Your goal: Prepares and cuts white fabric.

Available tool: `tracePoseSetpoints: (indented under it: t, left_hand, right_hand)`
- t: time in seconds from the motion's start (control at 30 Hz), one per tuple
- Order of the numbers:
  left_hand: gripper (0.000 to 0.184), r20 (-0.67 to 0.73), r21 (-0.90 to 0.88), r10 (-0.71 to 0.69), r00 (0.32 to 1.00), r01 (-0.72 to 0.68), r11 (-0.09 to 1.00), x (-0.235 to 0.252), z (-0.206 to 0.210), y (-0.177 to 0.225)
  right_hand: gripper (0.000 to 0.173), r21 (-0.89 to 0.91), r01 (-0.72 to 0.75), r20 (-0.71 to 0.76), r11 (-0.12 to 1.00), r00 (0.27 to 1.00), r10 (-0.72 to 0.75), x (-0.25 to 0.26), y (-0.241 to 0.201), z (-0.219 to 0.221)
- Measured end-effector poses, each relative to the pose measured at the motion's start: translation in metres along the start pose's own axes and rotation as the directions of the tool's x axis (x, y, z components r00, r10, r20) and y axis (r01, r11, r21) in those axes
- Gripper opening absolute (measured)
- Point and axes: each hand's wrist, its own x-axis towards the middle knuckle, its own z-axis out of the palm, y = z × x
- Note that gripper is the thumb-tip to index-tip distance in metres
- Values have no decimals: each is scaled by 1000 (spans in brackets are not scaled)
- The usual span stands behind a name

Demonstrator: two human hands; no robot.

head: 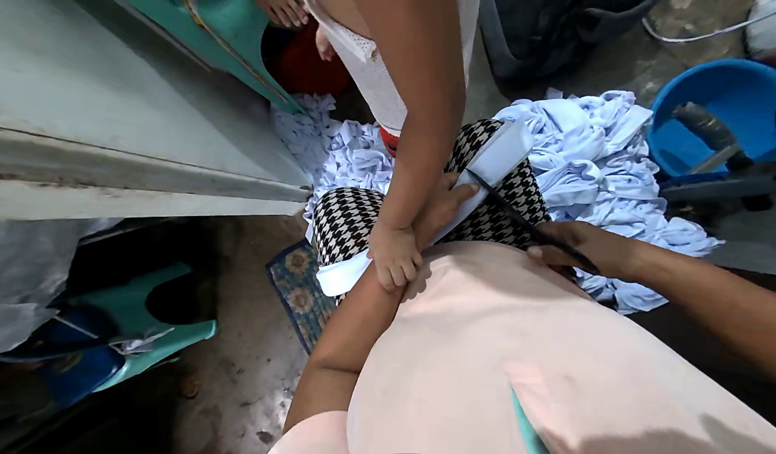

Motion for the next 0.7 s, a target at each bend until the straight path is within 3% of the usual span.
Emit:
tracePoseSetpoints:
  t: [0.13,0.27,0.37,0.43,0.5,0.53,0.6,0.7]
  left_hand:
    - [26,28,33,36,999,-37,999,-1,-3,-5]
    - [17,-65,48,164,984,-161,986,-10,-2,-18]
    - [20,-36,221,238,971,-225,949,-12,-1,-22]
    - [20,-109,363,196,974,-145,920,-15,5,0]
    - [23,-195,321,42,980,24,947,-18,10,21]
    - [22,-188,287,-14,982,69,955,-21,10,27]
    - [16,-91,301,-3,996,30,953,-24,5,16]
    - [16,39,498,47,998,-60,865,-22,-7,-31]
  right_hand:
    - [53,-54,-27,7,998,1000,27,3,-7,-3]
    - [38,-44,8,-70,999,997,-11,3,1,-1]
    - [30,-48,-17,-99,999,995,12,-2,0,1]
    - [34,-82,-31,-79,996,997,25,-3,-5,-1]
    - [43,-153,-44,-38,987,999,39,-1,-13,-4]
    - [49,-171,-54,-22,984,998,51,1,-18,-5]
    - [54,-181,-56,-27,982,998,52,6,-20,-3]
    - [41,-182,-49,-86,982,996,34,7,-17,-1]
